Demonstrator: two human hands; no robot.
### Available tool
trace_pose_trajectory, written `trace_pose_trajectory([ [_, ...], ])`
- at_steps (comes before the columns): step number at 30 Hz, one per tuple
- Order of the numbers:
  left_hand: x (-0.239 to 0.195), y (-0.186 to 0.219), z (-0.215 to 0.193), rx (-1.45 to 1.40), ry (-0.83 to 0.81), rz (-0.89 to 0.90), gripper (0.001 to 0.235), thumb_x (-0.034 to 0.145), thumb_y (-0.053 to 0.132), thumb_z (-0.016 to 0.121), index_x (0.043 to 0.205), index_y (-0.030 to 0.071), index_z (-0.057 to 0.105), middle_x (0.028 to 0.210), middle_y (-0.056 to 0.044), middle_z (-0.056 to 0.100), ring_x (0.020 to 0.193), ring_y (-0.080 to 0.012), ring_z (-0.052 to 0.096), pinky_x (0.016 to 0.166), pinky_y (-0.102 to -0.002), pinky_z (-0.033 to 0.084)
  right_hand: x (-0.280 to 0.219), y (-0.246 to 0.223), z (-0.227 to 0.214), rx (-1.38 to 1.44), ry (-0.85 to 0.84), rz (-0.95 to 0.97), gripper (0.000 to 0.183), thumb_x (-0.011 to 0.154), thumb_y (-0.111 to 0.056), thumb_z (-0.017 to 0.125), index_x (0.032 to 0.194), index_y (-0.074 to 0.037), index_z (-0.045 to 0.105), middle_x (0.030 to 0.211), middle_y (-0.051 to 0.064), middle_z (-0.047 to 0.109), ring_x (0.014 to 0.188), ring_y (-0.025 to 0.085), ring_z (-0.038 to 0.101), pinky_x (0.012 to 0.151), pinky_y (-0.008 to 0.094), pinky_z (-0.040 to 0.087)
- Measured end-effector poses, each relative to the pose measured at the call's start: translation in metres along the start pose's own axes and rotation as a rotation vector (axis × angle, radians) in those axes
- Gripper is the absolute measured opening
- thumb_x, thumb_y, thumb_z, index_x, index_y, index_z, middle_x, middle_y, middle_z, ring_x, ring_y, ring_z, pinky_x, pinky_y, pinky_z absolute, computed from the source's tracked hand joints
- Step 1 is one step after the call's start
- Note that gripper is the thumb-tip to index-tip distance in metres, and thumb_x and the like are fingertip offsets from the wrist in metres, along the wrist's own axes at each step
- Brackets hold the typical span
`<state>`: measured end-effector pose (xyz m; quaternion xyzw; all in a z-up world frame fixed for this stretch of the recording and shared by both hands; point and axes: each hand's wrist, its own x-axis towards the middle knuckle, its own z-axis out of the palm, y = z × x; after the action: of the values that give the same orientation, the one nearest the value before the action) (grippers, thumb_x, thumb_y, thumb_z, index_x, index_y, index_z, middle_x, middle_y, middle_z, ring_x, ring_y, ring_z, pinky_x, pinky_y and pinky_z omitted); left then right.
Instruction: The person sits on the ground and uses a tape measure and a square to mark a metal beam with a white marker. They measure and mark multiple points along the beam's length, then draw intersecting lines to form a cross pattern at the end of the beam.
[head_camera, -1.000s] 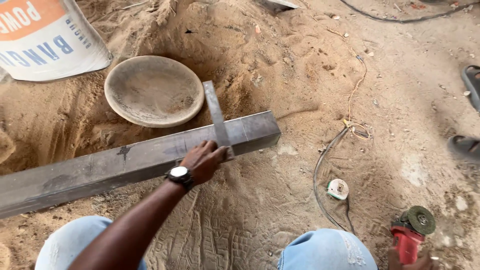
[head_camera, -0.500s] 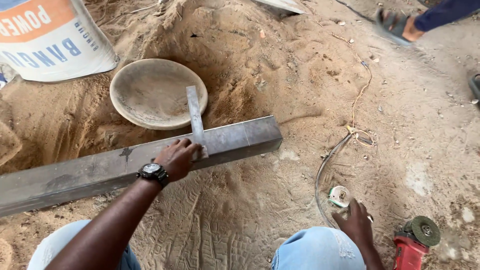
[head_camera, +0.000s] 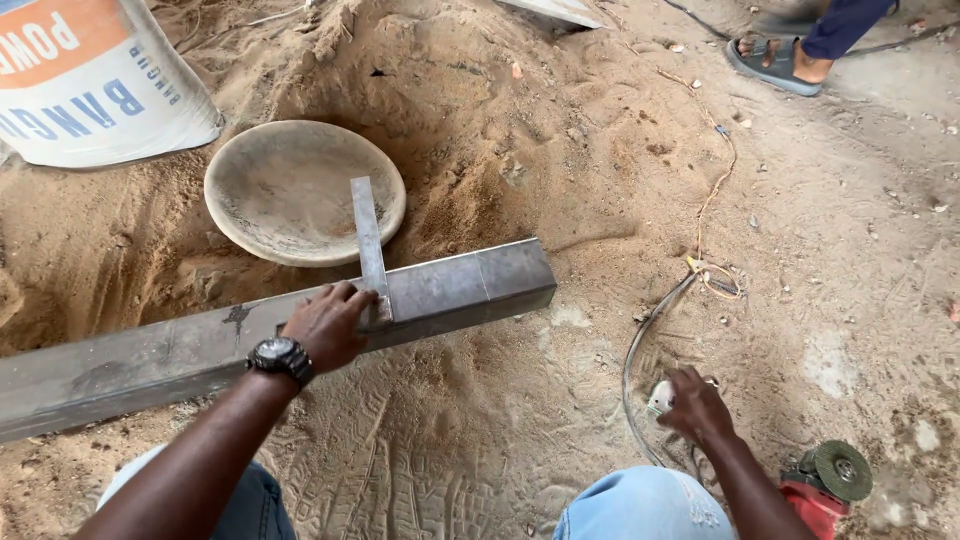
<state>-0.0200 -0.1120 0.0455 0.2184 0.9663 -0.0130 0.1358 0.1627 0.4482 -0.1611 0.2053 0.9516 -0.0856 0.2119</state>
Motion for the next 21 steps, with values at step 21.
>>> trace_pose_trajectory([
  [21,0.016,0.205,-0.009,-0.655,0.366,0.339,0.118,0.070,0.056,0.087,0.145,-0.012,0.025,0.143,-0.032,0.039,0.133,-0.0422,0.041,0.108,-0.053,0.036,-0.064,-0.254,-0.209,0.826,-0.143,-0.148,0.041,0.095,-0.035,0.063,0.120,-0.004,0.068,0.106,0.013,0.075,0.087,0.021,0.074,0.071,0.029,0.064],
])
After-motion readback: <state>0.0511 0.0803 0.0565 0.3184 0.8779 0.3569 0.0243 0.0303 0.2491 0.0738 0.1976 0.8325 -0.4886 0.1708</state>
